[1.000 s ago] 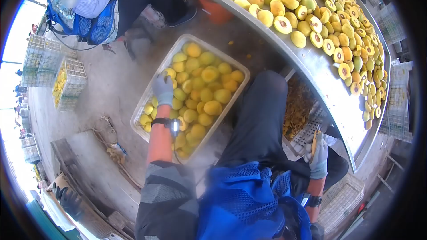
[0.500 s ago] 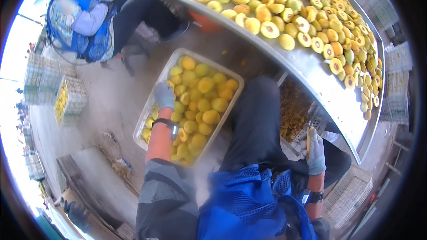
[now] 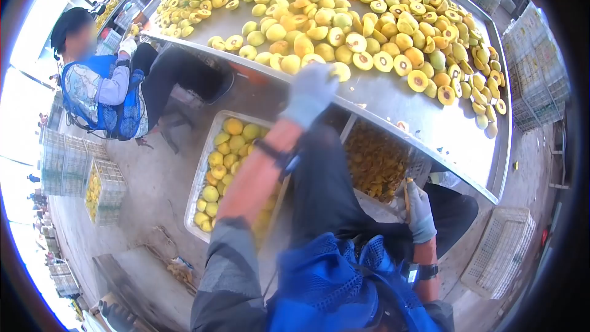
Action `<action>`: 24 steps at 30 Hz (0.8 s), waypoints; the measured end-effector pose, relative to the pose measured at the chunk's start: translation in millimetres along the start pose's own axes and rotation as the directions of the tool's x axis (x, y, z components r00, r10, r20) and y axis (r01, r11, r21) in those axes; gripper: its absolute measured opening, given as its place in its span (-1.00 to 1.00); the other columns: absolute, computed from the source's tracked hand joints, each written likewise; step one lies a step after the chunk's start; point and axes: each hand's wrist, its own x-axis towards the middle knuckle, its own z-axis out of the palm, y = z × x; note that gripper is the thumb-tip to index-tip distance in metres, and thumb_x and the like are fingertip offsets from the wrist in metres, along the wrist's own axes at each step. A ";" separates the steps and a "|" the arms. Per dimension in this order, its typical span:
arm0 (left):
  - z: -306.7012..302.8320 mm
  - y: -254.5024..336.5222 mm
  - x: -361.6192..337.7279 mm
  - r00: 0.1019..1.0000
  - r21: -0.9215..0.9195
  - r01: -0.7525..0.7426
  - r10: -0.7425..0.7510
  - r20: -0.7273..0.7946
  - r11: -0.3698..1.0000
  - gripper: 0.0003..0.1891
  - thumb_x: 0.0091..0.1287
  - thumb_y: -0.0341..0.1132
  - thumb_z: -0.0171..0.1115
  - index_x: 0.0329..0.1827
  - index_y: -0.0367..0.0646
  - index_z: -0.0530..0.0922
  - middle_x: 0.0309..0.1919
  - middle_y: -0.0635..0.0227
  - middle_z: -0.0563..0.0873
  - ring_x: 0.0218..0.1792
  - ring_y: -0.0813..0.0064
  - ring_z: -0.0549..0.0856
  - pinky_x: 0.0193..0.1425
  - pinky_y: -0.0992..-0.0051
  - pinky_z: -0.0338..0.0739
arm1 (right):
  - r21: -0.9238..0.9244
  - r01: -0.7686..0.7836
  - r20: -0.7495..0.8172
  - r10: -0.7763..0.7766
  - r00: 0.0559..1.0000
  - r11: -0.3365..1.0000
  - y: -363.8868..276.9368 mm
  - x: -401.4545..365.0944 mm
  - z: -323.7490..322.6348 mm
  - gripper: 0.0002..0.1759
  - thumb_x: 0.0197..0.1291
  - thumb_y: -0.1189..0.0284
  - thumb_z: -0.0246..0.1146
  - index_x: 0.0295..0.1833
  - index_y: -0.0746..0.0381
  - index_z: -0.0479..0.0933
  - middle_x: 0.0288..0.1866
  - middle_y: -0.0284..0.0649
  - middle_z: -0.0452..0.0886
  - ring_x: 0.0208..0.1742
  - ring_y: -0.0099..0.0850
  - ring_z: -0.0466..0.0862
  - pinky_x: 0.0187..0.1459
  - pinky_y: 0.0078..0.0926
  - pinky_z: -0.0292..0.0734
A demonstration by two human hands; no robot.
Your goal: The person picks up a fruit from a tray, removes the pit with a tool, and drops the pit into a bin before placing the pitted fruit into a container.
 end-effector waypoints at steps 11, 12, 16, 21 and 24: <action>75.7 41.3 57.0 0.892 0.064 0.150 -0.163 0.422 0.987 -0.62 0.21 -0.12 0.42 -0.02 -0.19 0.72 -0.08 0.08 0.79 -0.18 0.19 0.77 -0.07 0.23 0.68 | 0.065 0.065 -0.073 -0.060 0.996 0.996 14.4 -14.7 -18.1 -0.42 0.60 0.01 -0.02 -0.18 0.35 0.53 -0.69 -0.35 0.37 -0.80 -0.58 0.33 -0.74 -0.61 0.27; 67.4 53.7 47.5 0.869 -0.202 0.297 -0.177 0.461 0.933 -0.63 0.25 -0.11 0.41 -0.03 -0.20 0.73 -0.11 0.13 0.80 -0.26 0.31 0.75 -0.16 0.29 0.68 | 0.063 0.072 -0.069 -0.067 0.995 0.995 13.4 -16.2 -18.0 -0.42 0.61 0.01 -0.03 -0.18 0.35 0.53 -0.69 -0.35 0.37 -0.80 -0.57 0.33 -0.74 -0.61 0.27; 41.9 113.1 -28.8 0.828 -0.815 0.560 -0.067 0.557 0.147 -0.71 0.43 -0.17 0.29 -0.01 -0.23 0.68 -0.23 0.34 0.75 -0.34 0.61 0.68 -0.34 0.53 0.60 | 0.012 0.228 0.009 -0.228 0.974 0.974 -8.3 -19.7 -12.0 -0.43 0.61 0.02 -0.04 -0.18 0.33 0.53 -0.69 -0.37 0.37 -0.78 -0.59 0.34 -0.72 -0.62 0.22; 38.2 133.3 -104.0 0.953 -0.950 0.299 -0.070 0.294 0.086 -0.78 0.54 -0.29 0.16 0.09 -0.25 0.55 -0.18 0.30 0.70 -0.28 0.52 0.72 -0.29 0.53 0.65 | -0.088 0.175 0.024 -0.174 0.985 0.981 -41.3 -26.2 9.9 -0.54 0.59 0.09 0.06 -0.14 0.29 0.57 -0.65 -0.41 0.44 -0.73 -0.66 0.37 -0.68 -0.66 0.23; 22.5 145.2 -115.6 0.915 -0.923 0.384 -0.121 0.385 -0.031 -0.74 0.52 -0.38 0.19 0.20 -0.23 0.49 -0.10 0.25 0.71 -0.21 0.41 0.75 -0.13 0.45 0.73 | -0.197 0.139 0.050 -0.132 0.990 0.970 -55.4 -30.4 19.0 -0.59 0.56 0.13 0.12 -0.03 0.29 0.63 -0.55 -0.38 0.55 -0.63 -0.68 0.45 -0.58 -0.65 0.32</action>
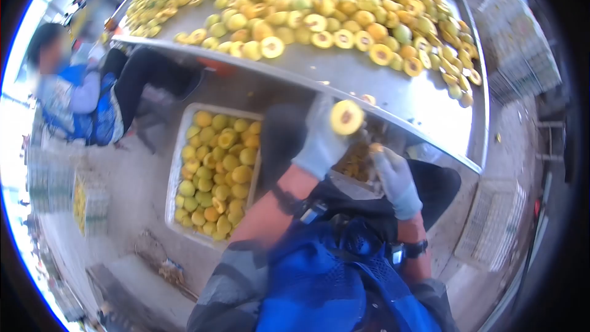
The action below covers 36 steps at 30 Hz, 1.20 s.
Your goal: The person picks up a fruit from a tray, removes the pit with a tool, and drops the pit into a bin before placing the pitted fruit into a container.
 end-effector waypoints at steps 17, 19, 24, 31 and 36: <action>35.5 -12.2 -6.7 0.939 -0.285 0.250 -0.303 -0.163 0.926 -0.35 0.63 0.22 -0.19 0.16 -0.25 0.55 -0.14 0.09 0.73 -0.19 0.19 0.76 -0.01 0.28 0.70 | -0.129 0.245 -0.085 -0.257 0.963 0.961 8.1 20.6 8.3 -0.53 0.55 0.16 0.13 0.07 0.39 0.66 -0.36 -0.19 0.70 -0.33 -0.50 0.62 -0.24 -0.42 0.54; 41.3 -11.9 -5.6 0.926 -0.244 0.231 -0.290 -0.242 0.942 -0.35 0.63 0.22 -0.20 0.10 -0.26 0.57 -0.21 0.10 0.74 -0.28 0.22 0.76 -0.09 0.30 0.71 | -0.105 0.264 -0.105 -0.275 0.956 0.959 14.3 22.7 12.9 -0.53 0.56 0.16 0.12 0.07 0.40 0.66 -0.33 -0.18 0.71 -0.31 -0.49 0.63 -0.21 -0.41 0.55; 54.2 -11.2 -3.8 0.904 -0.171 0.194 -0.244 -0.350 0.966 -0.39 0.65 0.11 -0.24 -0.01 -0.31 0.59 -0.30 0.11 0.74 -0.43 0.28 0.74 -0.28 0.35 0.72 | 0.045 0.178 -0.073 -0.174 0.982 0.983 10.4 15.5 18.9 -0.50 0.58 0.16 0.07 0.05 0.43 0.64 -0.29 -0.18 0.71 -0.27 -0.48 0.63 -0.19 -0.42 0.55; 60.3 0.7 -9.4 0.936 -0.061 0.184 -0.194 -0.293 0.981 -0.47 0.64 -0.05 -0.24 -0.03 -0.35 0.60 -0.35 0.11 0.75 -0.47 0.37 0.74 -0.39 0.42 0.68 | 0.137 0.143 0.057 -0.152 0.987 0.980 13.1 9.9 16.0 -0.49 0.60 0.11 0.01 -0.15 0.34 0.61 -0.44 -0.30 0.61 -0.52 -0.58 0.51 -0.46 -0.56 0.41; 38.4 -6.2 -9.7 0.994 0.068 0.104 -0.101 -0.037 0.992 -0.50 0.66 -0.09 -0.12 -0.08 -0.34 0.68 -0.40 0.21 0.77 -0.48 0.45 0.72 -0.35 0.51 0.62 | 0.455 -0.219 0.360 0.047 0.932 0.863 7.1 -2.5 5.9 -0.48 0.60 -0.01 -0.04 -0.29 0.16 0.46 -0.62 -0.43 0.38 -0.81 -0.67 0.19 -0.78 -0.65 0.05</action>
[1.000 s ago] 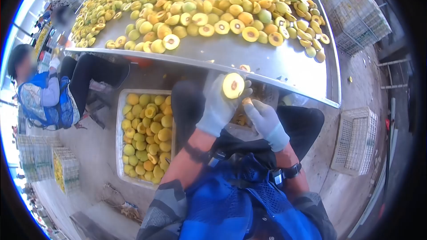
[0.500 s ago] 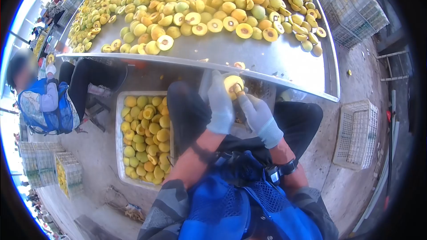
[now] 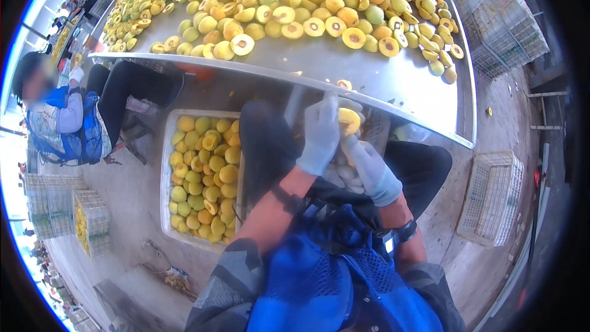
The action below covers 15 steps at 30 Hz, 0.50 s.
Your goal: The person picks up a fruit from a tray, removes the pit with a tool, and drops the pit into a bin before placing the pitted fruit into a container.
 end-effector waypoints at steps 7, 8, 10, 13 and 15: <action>-0.7 -18.1 15.1 0.979 -0.475 0.191 -0.130 0.158 0.859 -0.52 0.67 0.01 -0.12 -0.04 -0.22 0.62 -0.33 0.26 0.75 -0.28 0.47 0.72 -0.18 0.49 0.64 | 0.374 -0.122 0.326 -0.007 0.945 0.919 34.2 12.5 -30.0 -0.39 0.54 -0.20 -0.11 -0.19 0.15 0.40 -0.65 -0.45 0.23 -0.82 -0.67 0.10 -0.85 -0.64 -0.07; 2.6 -16.8 17.4 0.987 -0.478 0.161 -0.145 0.070 0.864 -0.55 0.66 0.01 -0.11 0.01 -0.21 0.59 -0.31 0.25 0.75 -0.29 0.46 0.72 -0.20 0.49 0.64 | 0.428 -0.140 0.354 -0.024 0.935 0.893 37.9 15.1 -35.1 -0.38 0.54 -0.21 -0.12 -0.20 0.15 0.39 -0.66 -0.45 0.22 -0.83 -0.67 0.10 -0.86 -0.65 -0.07; -2.9 -10.2 14.5 0.995 -0.358 0.043 -0.072 -0.068 0.933 -0.56 0.66 0.01 -0.11 0.07 -0.21 0.55 -0.31 0.24 0.72 -0.27 0.42 0.74 -0.27 0.48 0.66 | 0.529 -0.171 0.393 -0.062 0.917 0.831 42.4 17.4 -41.8 -0.37 0.53 -0.24 -0.14 -0.22 0.13 0.37 -0.66 -0.46 0.21 -0.83 -0.68 0.08 -0.87 -0.65 -0.07; -37.8 16.5 7.9 0.978 -0.261 -0.150 0.104 -0.182 0.954 -0.63 0.65 -0.09 -0.05 0.06 -0.24 0.55 -0.22 0.23 0.72 -0.25 0.41 0.75 -0.27 0.44 0.69 | 0.489 -0.042 0.182 -0.055 0.982 0.872 38.1 10.8 -42.9 -0.39 0.54 -0.23 -0.17 -0.23 0.10 0.35 -0.67 -0.46 0.19 -0.82 -0.71 0.07 -0.85 -0.69 -0.06; -76.3 47.4 -1.0 0.880 0.212 -0.388 0.429 -0.205 0.897 -0.71 0.60 -0.24 0.00 0.12 -0.28 0.55 -0.08 0.20 0.70 -0.20 0.41 0.76 -0.21 0.40 0.73 | 0.476 0.037 0.111 -0.102 0.989 0.879 38.3 9.7 -50.7 -0.41 0.56 -0.21 -0.18 -0.23 0.09 0.34 -0.66 -0.45 0.20 -0.81 -0.70 0.08 -0.84 -0.70 -0.04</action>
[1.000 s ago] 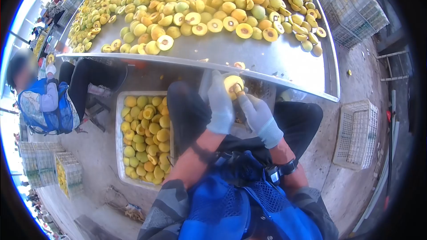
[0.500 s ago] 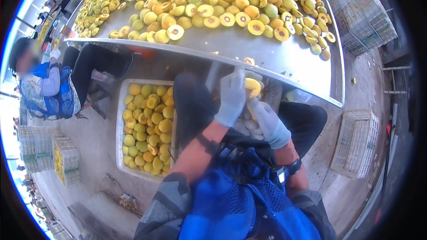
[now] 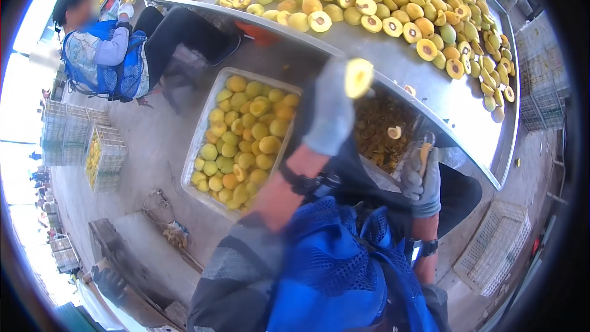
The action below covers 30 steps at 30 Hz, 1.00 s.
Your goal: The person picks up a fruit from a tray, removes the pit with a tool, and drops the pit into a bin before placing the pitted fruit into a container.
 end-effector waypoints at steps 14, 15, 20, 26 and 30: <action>-351.5 -77.9 -10.2 0.767 0.782 0.248 0.378 -0.519 0.572 -0.64 0.42 -0.32 0.34 0.17 -0.37 0.62 0.04 0.22 0.74 0.01 0.42 0.69 0.17 0.44 0.57 | -0.322 0.026 -0.296 -0.127 0.947 0.946 7.7 23.8 12.5 -0.45 0.56 -0.16 -0.06 -0.20 0.12 0.41 -0.61 -0.39 0.31 -0.76 -0.65 0.20 -0.75 -0.68 0.11; -360.6 -89.0 -13.5 0.792 0.814 0.283 0.355 -0.497 0.508 -0.63 0.39 -0.30 0.36 0.17 -0.35 0.62 0.05 0.17 0.74 0.02 0.36 0.70 0.18 0.42 0.56 | -0.331 0.013 -0.314 -0.123 0.942 0.944 8.2 27.7 15.2 -0.44 0.55 -0.16 -0.05 -0.21 0.12 0.41 -0.61 -0.39 0.31 -0.76 -0.66 0.20 -0.75 -0.69 0.11; -376.5 -115.1 -33.2 0.888 0.865 0.458 -0.059 -0.456 0.205 -0.57 0.25 -0.25 0.44 0.18 -0.16 0.66 0.07 -0.04 0.73 0.10 0.03 0.70 0.26 0.26 0.54 | -0.380 -0.037 -0.382 -0.120 0.916 0.924 11.9 39.6 25.8 -0.44 0.54 -0.16 -0.01 -0.22 0.14 0.41 -0.61 -0.39 0.32 -0.75 -0.67 0.22 -0.74 -0.71 0.10; -378.9 -101.1 -43.2 0.967 0.967 0.252 0.038 -0.253 0.028 -0.57 0.20 -0.31 0.37 0.17 -0.13 0.65 0.11 -0.04 0.69 0.14 -0.06 0.63 0.28 0.15 0.51 | -0.433 -0.040 -0.384 -0.144 0.912 0.901 14.8 45.3 27.4 -0.43 0.54 -0.16 -0.03 -0.22 0.16 0.41 -0.61 -0.39 0.33 -0.74 -0.67 0.24 -0.74 -0.69 0.12; -386.7 -106.0 -35.4 0.981 0.981 0.188 -0.064 -0.184 0.056 -0.58 0.21 -0.35 0.33 0.18 -0.12 0.64 0.08 -0.05 0.67 0.13 -0.07 0.62 0.27 0.12 0.52 | -0.462 -0.129 -0.453 -0.109 0.885 0.877 14.9 50.8 31.1 -0.44 0.56 -0.13 -0.04 -0.18 0.18 0.43 -0.60 -0.38 0.35 -0.74 -0.65 0.25 -0.74 -0.67 0.15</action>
